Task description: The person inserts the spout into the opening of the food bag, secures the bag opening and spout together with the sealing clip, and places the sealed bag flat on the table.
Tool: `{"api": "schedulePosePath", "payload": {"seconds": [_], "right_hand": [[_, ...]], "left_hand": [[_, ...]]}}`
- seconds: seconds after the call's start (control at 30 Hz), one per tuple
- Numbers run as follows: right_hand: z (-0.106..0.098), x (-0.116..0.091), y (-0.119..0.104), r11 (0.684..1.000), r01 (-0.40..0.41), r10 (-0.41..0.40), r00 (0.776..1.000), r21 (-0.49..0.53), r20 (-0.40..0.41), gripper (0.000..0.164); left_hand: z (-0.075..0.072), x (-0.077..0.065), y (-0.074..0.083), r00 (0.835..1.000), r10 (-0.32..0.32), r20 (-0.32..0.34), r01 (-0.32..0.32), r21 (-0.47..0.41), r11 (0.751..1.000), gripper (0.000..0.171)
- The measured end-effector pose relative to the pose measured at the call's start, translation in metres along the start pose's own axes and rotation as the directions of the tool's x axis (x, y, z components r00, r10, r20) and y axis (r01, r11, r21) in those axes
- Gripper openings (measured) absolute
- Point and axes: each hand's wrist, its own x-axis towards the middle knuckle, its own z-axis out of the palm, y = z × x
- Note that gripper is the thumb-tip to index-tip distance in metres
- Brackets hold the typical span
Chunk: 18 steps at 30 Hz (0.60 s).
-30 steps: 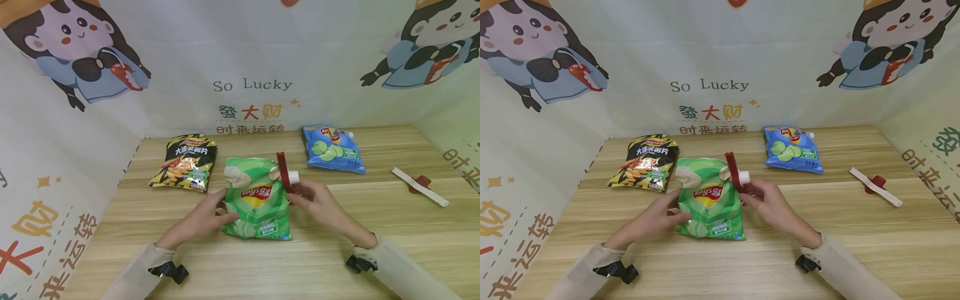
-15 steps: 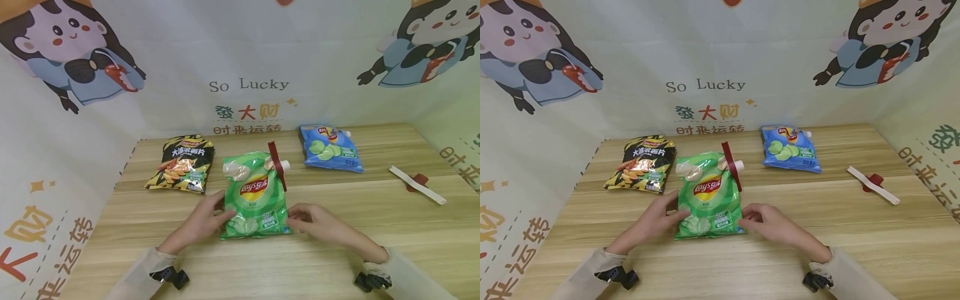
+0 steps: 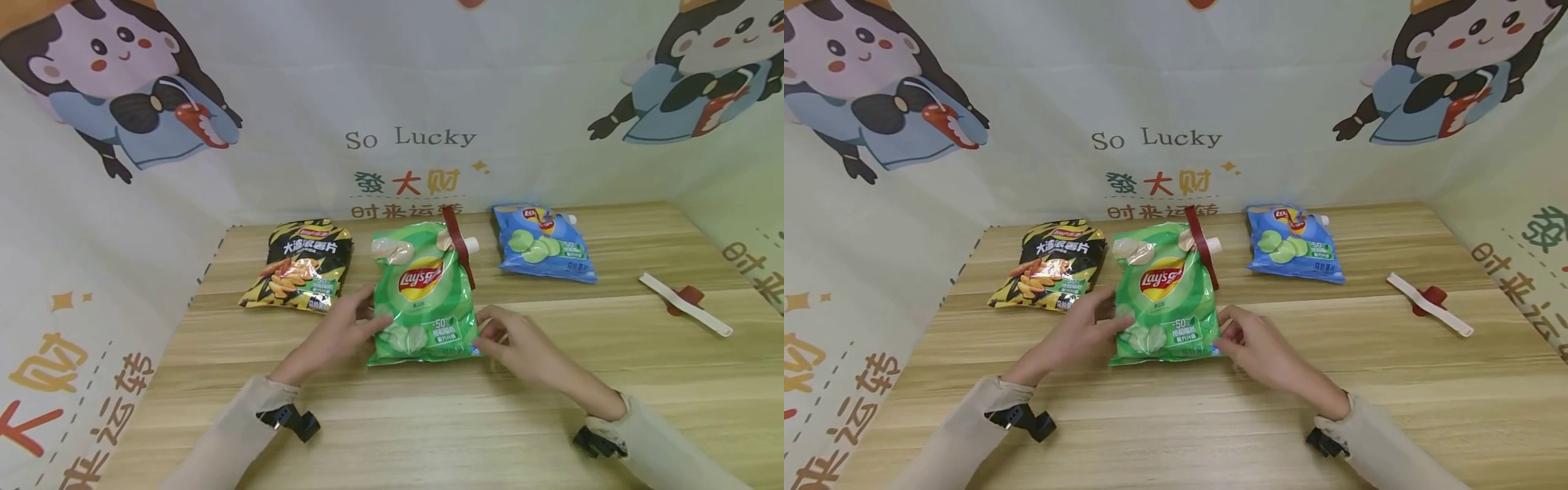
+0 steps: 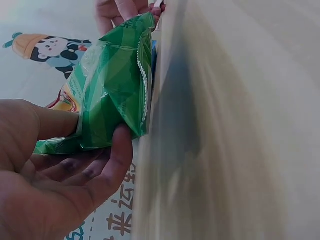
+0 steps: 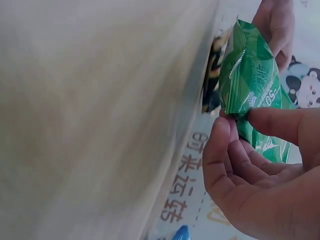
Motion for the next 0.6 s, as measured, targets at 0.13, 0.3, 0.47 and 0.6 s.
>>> {"api": "schedulePosePath", "payload": {"seconds": [0.13,0.3,0.47,0.6], "right_hand": [[-0.011,0.012,0.003,0.999,-0.016,0.015,0.999,-0.03,-0.031,0.027],[-0.025,0.029,0.008,0.997,-0.029,0.026,0.999,-0.071,-0.042,0.032],[-0.032,0.044,0.014,0.997,-0.061,0.058,0.997,-0.05,-0.056,0.035],[-0.035,0.053,0.017,0.994,-0.102,0.099,0.993,-0.037,-0.062,0.039]], "left_hand": [[-0.002,0.022,0.001,1.0,-0.024,-0.002,0.024,-0.027,0.999,0.048],[-0.003,0.05,0.002,0.999,-0.047,-0.003,0.047,-0.014,0.999,0.048],[-0.004,0.073,-0.002,0.998,-0.066,-0.017,0.065,-0.02,0.998,0.048],[-0.003,0.088,-0.009,0.996,-0.083,-0.035,0.083,0.004,0.997,0.048]]}}
